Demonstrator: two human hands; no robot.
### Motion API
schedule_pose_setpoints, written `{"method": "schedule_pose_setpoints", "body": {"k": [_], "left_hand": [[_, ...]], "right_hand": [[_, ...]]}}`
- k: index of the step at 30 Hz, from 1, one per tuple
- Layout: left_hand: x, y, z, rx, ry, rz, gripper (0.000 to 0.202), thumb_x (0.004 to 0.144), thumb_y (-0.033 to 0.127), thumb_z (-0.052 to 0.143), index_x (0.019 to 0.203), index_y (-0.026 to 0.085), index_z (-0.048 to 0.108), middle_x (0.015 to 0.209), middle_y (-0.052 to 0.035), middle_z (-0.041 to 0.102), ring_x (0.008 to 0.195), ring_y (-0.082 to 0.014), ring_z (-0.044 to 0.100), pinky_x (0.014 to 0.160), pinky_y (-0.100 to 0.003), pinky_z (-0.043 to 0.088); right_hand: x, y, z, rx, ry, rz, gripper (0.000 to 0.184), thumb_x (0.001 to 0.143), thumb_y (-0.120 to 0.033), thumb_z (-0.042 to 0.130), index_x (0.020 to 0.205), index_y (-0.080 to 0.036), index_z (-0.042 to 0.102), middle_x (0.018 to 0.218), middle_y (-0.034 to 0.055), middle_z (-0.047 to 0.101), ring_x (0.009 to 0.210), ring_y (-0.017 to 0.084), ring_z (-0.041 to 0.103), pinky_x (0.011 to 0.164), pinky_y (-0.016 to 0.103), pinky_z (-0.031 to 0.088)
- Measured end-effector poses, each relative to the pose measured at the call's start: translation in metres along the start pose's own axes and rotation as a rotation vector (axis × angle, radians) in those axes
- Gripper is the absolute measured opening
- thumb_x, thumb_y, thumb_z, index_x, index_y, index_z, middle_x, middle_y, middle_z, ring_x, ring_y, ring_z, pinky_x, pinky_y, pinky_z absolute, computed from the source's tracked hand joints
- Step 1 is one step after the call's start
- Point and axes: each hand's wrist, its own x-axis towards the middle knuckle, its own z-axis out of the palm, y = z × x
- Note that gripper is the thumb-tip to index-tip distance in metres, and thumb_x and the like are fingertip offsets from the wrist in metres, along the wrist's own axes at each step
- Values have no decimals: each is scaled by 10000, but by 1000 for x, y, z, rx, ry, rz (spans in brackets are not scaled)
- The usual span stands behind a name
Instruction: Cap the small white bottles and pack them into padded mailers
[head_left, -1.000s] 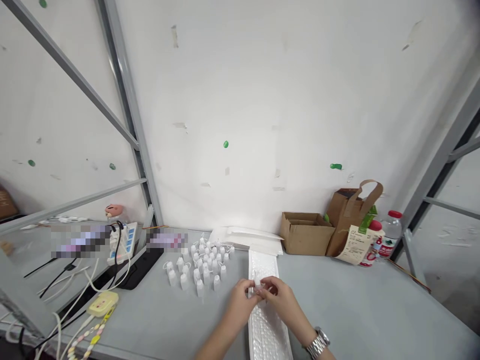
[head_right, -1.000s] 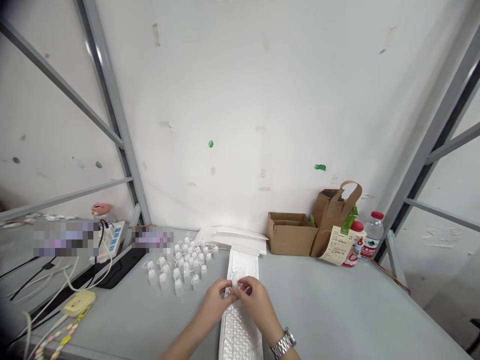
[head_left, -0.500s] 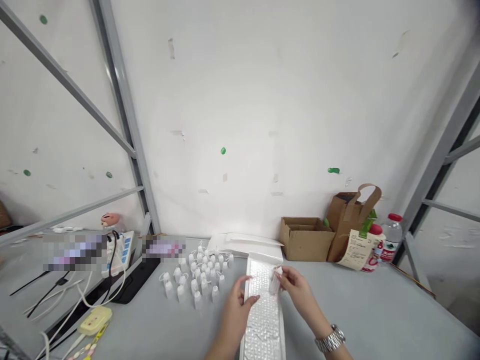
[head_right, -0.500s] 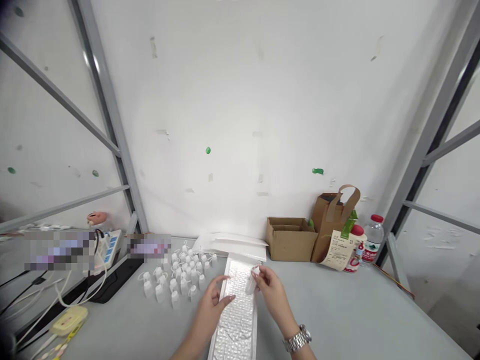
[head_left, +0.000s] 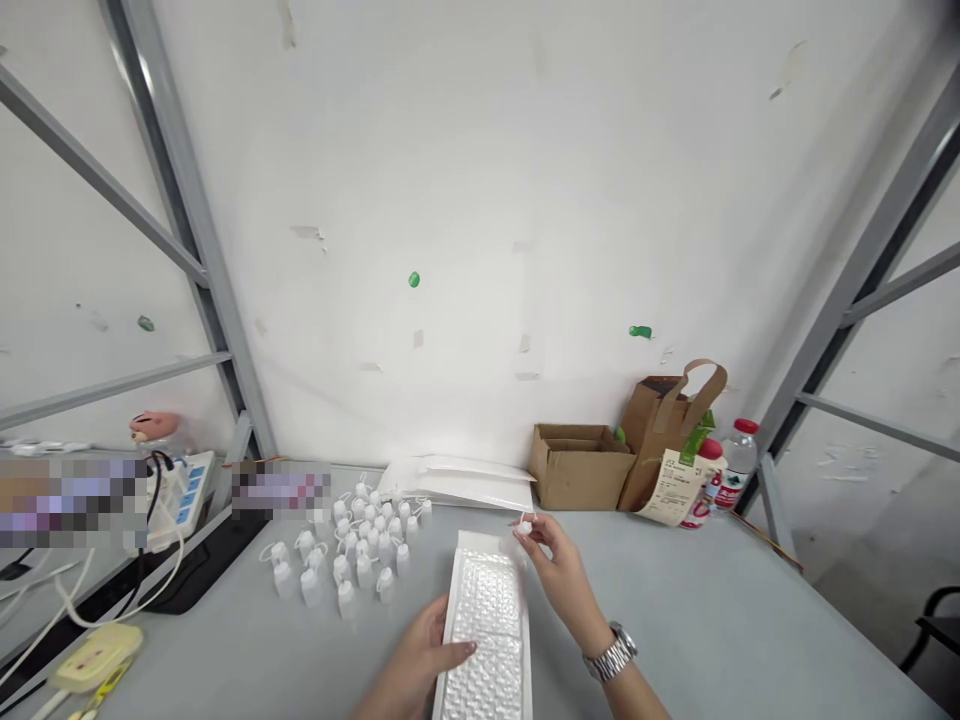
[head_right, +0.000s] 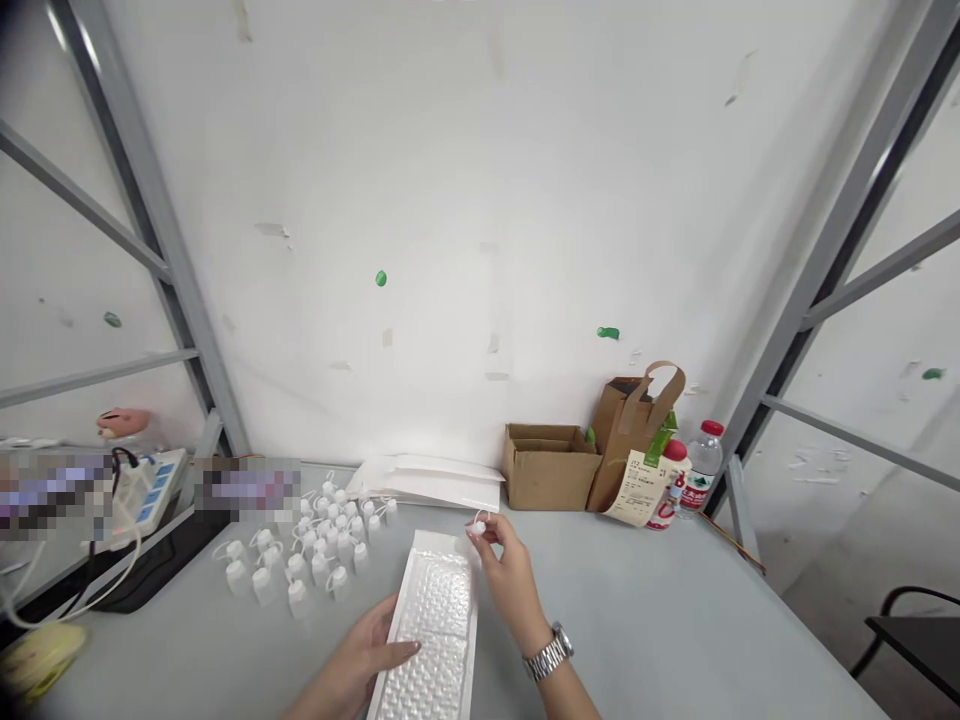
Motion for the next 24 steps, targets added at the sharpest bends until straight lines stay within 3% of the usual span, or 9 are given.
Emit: {"method": "schedule_pose_setpoints", "body": {"k": [3, 5, 10, 15, 19, 24], "left_hand": [[-4, 2, -2, 20, 134, -119, 496, 517, 439, 779, 892, 131, 671, 851, -127, 714, 824, -291, 656, 780, -380, 477], [-3, 0, -7, 72, 186, -125, 477, 542, 500, 748, 827, 124, 677, 772, -116, 714, 758, -275, 662, 728, -358, 485], [2, -10, -18, 134, 155, -52, 453, 494, 478, 782, 760, 122, 690, 721, -87, 711, 696, -233, 649, 662, -307, 477], [5, -11, -19, 143, 179, -59, 470, 390, 446, 826, 711, 121, 714, 712, -86, 723, 703, -246, 648, 683, -323, 480], [3, -9, -15, 148, 186, -19, 474, 348, 442, 833, 691, 136, 721, 689, -53, 723, 704, -247, 644, 711, -339, 476], [-3, -8, -9, 126, 219, 22, 434, 478, 542, 750, 633, 140, 699, 575, -7, 662, 616, -187, 581, 644, -286, 446]], "right_hand": [[-12, -8, 10, -34, -110, 0, 219, 824, -419, 512, 891, -217, 566, 919, 46, 661, 870, 195, 600, 816, 313, 453], [-20, -11, 15, -64, -162, 2, 187, 833, -390, 505, 867, -218, 571, 889, 35, 660, 851, 189, 595, 807, 310, 450], [-26, -11, 17, -104, -145, -4, 175, 840, -356, 496, 941, -223, 547, 901, 34, 649, 842, 179, 589, 801, 304, 447], [-24, -12, 9, -72, -115, 20, 326, 806, -355, 537, 1110, -244, 502, 754, -6, 615, 737, 162, 587, 733, 285, 467], [-27, -12, 7, -78, -217, 77, 302, 772, -343, 570, 1057, -246, 549, 666, -36, 570, 674, 150, 561, 674, 260, 451], [-25, -10, 13, -31, -259, 160, 202, 810, -392, 500, 844, -214, 590, 621, -29, 580, 628, 150, 563, 657, 264, 436]]}}
